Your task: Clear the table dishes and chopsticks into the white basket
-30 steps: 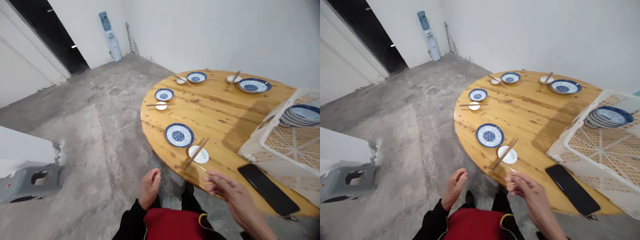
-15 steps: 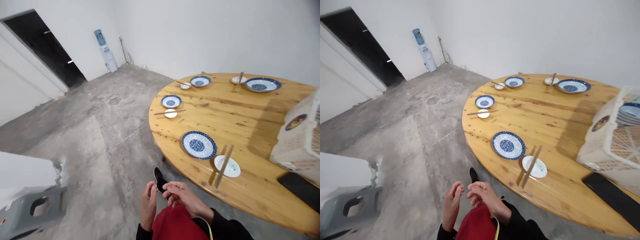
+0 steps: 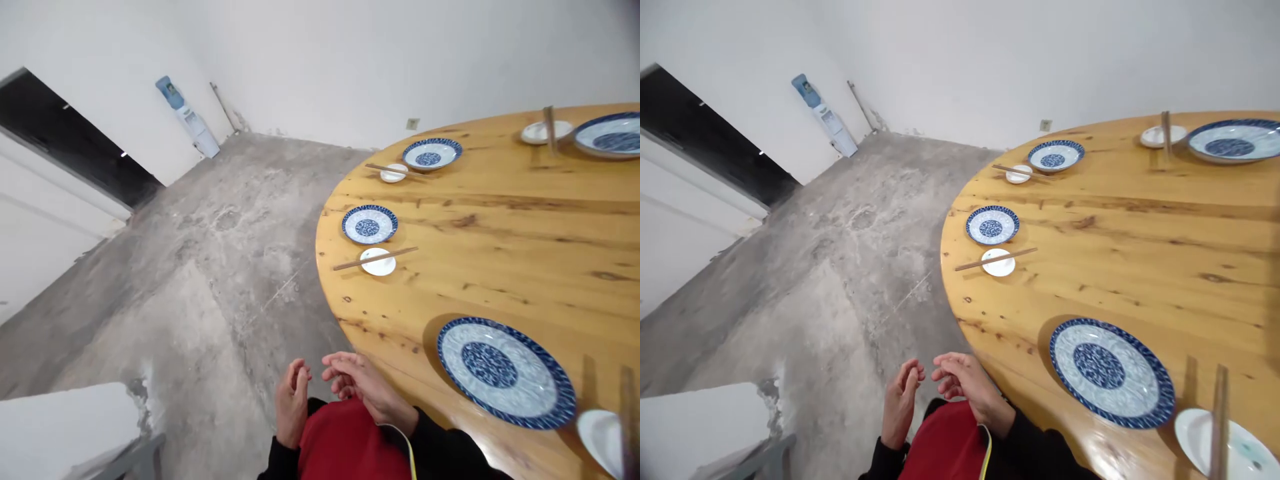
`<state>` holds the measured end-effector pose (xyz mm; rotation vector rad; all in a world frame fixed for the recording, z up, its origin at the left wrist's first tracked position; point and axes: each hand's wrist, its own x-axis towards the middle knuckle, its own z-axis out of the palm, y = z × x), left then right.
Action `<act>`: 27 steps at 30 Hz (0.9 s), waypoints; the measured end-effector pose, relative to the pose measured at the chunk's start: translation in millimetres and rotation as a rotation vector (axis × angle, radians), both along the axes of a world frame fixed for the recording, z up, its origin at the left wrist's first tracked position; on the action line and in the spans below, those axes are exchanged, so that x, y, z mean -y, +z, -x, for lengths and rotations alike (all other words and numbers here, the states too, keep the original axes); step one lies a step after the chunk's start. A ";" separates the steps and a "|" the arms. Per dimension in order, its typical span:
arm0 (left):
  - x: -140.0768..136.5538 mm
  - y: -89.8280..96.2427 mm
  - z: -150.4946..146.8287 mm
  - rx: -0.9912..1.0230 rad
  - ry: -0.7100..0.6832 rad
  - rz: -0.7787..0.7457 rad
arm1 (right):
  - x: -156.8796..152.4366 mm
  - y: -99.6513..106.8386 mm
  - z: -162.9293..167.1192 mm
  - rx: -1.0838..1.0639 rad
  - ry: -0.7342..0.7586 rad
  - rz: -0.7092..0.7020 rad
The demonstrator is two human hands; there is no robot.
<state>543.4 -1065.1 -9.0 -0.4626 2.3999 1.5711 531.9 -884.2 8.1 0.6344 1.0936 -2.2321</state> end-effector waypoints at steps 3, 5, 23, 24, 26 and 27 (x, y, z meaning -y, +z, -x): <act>18.7 -14.3 32.6 0.037 0.054 -0.013 | 5.5 -0.6 33.6 0.014 -0.003 0.001; 28.2 -22.3 59.4 0.046 0.041 -0.012 | 9.5 -5.7 54.8 0.030 -0.038 -0.005; 65.1 -12.3 489.9 -0.080 -0.562 -0.007 | 94.5 2.5 366.6 -0.015 -0.513 -0.088; 58.1 -11.6 508.8 -0.087 -0.617 -0.016 | 94.0 3.1 379.5 0.000 -0.542 -0.101; 40.1 -12.3 540.2 -0.089 -0.726 -0.047 | 90.2 1.3 404.1 0.033 -0.608 -0.128; 30.0 -13.3 553.4 -0.086 -0.778 -0.067 | 87.2 -0.5 416.6 0.047 -0.636 -0.138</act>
